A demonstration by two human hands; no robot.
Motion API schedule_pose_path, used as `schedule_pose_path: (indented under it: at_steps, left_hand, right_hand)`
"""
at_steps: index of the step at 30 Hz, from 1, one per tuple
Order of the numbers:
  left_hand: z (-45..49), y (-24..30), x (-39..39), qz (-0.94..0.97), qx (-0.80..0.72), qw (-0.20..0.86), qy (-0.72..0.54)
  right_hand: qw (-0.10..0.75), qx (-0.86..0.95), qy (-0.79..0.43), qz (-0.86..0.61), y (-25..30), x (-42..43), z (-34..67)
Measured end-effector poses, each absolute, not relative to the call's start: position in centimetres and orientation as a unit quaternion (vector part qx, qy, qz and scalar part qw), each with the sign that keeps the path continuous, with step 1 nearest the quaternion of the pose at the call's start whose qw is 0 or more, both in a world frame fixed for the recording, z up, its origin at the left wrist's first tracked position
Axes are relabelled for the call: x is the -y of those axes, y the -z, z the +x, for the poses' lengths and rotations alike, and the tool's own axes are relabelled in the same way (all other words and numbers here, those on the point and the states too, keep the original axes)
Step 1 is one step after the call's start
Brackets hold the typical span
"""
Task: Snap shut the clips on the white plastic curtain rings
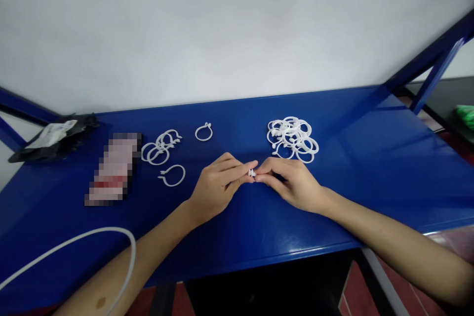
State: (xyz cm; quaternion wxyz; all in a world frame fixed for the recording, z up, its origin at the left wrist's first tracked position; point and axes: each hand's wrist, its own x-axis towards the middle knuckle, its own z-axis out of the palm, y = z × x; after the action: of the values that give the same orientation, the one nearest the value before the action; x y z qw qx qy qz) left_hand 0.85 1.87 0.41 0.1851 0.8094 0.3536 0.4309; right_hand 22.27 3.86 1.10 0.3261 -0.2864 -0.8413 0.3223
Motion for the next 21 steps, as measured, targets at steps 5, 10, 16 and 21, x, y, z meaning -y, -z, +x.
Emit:
schedule_pose_path:
  at_steps: [5, 10, 16, 21]
  left_hand:
    - [1.0, -0.5, -1.5, 0.816, -0.342, 0.177, -0.43]
    - [1.1, -0.9, -0.7, 0.837, -0.326, 0.098, -0.428]
    - [1.3, -1.7, -0.1, 0.86, -0.286, -0.015, -0.423]
    - [0.9, -2.2, 0.3, 0.887, -0.273, -0.086, -0.361]
  right_hand:
    - [0.332, 0.85, -0.312, -0.265, -1.0, -3.4, 22.1]
    - [0.348, 0.848, -0.316, -0.243, -1.2, -2.6, 21.9]
    - [0.355, 0.844, -0.333, -0.226, -1.4, -1.9, 22.0]
    - [0.362, 0.834, -0.351, -0.224, -1.4, -1.7, 22.0]
